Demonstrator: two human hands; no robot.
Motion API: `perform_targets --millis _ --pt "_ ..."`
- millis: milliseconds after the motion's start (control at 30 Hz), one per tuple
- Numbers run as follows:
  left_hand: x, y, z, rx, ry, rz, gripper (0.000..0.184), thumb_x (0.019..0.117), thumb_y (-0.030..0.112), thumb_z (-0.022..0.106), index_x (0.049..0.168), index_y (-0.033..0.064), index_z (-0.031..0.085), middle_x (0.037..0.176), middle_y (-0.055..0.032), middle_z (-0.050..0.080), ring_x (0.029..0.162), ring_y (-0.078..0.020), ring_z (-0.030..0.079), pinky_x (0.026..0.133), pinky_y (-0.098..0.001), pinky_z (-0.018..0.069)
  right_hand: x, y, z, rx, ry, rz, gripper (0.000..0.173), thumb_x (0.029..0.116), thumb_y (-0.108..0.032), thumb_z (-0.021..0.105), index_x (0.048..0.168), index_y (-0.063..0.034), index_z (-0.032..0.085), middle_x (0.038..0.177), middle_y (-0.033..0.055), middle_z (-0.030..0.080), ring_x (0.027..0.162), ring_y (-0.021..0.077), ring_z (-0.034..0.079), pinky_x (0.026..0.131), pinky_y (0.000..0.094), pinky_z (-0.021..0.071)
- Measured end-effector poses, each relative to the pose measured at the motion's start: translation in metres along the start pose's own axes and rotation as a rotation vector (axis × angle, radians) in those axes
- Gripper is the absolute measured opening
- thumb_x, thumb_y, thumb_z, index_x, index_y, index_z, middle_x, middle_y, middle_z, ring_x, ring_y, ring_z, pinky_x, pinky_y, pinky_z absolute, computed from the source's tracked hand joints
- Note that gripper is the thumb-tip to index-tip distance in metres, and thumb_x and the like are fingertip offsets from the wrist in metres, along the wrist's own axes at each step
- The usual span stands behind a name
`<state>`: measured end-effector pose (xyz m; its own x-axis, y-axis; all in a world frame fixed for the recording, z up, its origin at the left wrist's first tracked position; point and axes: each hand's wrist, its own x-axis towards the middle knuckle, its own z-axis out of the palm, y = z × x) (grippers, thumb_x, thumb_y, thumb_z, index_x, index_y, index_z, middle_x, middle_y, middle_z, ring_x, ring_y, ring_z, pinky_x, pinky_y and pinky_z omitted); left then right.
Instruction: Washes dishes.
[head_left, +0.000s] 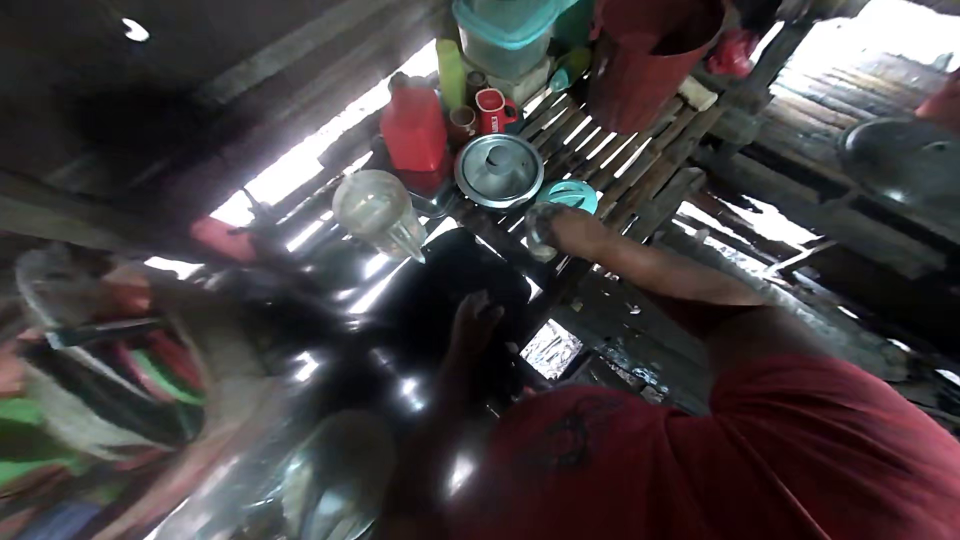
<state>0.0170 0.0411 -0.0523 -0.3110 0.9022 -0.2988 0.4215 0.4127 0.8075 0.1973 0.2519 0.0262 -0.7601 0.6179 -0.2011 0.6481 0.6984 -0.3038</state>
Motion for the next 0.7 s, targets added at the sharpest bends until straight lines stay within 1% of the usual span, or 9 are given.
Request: perform_targets --millis 67,167,267,367,433,500,567,633,700 --pt "-0.003 0.0 -0.002 -0.022 -0.012 -0.033 0.055 0.1 0.023 0.067 0.146 -0.0005 0.047 0.141 -0.0214 0.058 0.129 -0.0286 0.059 0.109 -0.0443 0.0479 0.002 0.017 0.013 -0.012 0.054 -0.013 0.032 0.1037 -0.019 0.059 0.13 -0.0015 0.065 0.135 0.0255 0.061 0.127 0.0448 0.058 0.103 0.0619 0.0486" --pt "-0.005 -0.003 -0.004 -0.025 -0.029 -0.067 0.054 0.1012 0.023 0.065 0.146 -0.0011 0.047 0.141 -0.0217 0.057 0.13 -0.0286 0.058 0.11 -0.0437 0.0469 0.002 0.031 0.019 0.026 0.095 -0.033 0.035 0.1033 -0.017 0.059 0.135 -0.0022 0.064 0.138 0.0259 0.059 0.129 0.046 0.056 0.105 0.0617 0.0476" --pt "-0.008 -0.009 -0.007 0.003 -0.045 -0.084 0.053 0.1024 0.022 0.062 0.147 -0.0028 0.047 0.142 -0.0228 0.056 0.13 -0.0298 0.057 0.111 -0.0445 0.0456 -0.005 0.036 0.013 0.217 0.198 -0.057 0.035 0.1074 -0.02 0.053 0.136 -0.0015 0.063 0.141 0.0248 0.059 0.131 0.0429 0.056 0.111 0.059 0.0435" --pt "-0.014 -0.016 -0.009 -0.071 -0.009 -0.103 0.051 0.1015 0.02 0.063 0.145 -0.0027 0.048 0.138 -0.0219 0.06 0.126 -0.0276 0.06 0.107 -0.0425 0.0487 -0.006 0.04 0.003 0.583 0.314 0.009 0.03 0.1079 -0.017 0.052 0.126 0.0017 0.067 0.126 0.0227 0.067 0.114 0.033 0.066 0.105 0.0515 0.0493" --pt "-0.018 -0.02 -0.01 -0.14 0.009 -0.116 0.051 0.1013 0.018 0.063 0.145 -0.0024 0.048 0.136 -0.0214 0.061 0.121 -0.0258 0.062 0.101 -0.0405 0.052 -0.003 0.042 0.002 0.683 0.341 0.05 0.029 0.1076 -0.02 0.054 0.122 0.0018 0.068 0.117 0.021 0.069 0.105 0.0287 0.069 0.099 0.0489 0.0525" --pt "-0.019 -0.023 -0.011 -0.161 0.018 -0.111 0.051 0.1016 0.017 0.063 0.145 -0.0038 0.047 0.136 -0.0229 0.06 0.122 -0.0261 0.062 0.103 -0.0401 0.0515 0.007 0.046 0.008 0.775 0.392 0.123 0.033 0.1083 -0.024 0.053 0.12 0.0035 0.066 0.107 0.0208 0.07 0.093 0.0266 0.069 0.09 0.048 0.0553" --pt "-0.021 -0.024 -0.012 -0.163 0.022 -0.124 0.051 0.1019 0.018 0.062 0.146 -0.0039 0.047 0.139 -0.0233 0.058 0.127 -0.0265 0.059 0.108 -0.0402 0.0484 0.016 0.047 0.011 1.033 0.484 0.262 0.039 0.1104 -0.029 0.047 0.124 0.004 0.063 0.101 0.017 0.068 0.08 0.0194 0.066 0.077 0.0405 0.0584" --pt "-0.024 -0.023 -0.013 -0.184 0.022 -0.161 0.051 0.1022 0.017 0.061 0.146 -0.0042 0.046 0.141 -0.0233 0.057 0.129 -0.0267 0.058 0.11 -0.0397 0.0468 0.021 0.05 -0.002 1.303 0.583 0.445 0.052 0.1124 -0.041 0.036 0.131 0.0022 0.058 0.108 0.0167 0.066 0.086 0.0203 0.067 0.078 0.0406 0.0592" --pt "-0.029 -0.024 -0.013 -0.209 0.038 -0.188 0.051 0.1018 0.018 0.062 0.146 -0.0041 0.047 0.142 -0.0229 0.056 0.13 -0.026 0.057 0.11 -0.0395 0.0467 0.032 0.062 -0.014 1.388 0.705 0.554 0.059 0.1124 -0.047 0.028 0.135 0.0005 0.055 0.114 0.0176 0.065 0.095 0.023 0.067 0.083 0.0423 0.0591"
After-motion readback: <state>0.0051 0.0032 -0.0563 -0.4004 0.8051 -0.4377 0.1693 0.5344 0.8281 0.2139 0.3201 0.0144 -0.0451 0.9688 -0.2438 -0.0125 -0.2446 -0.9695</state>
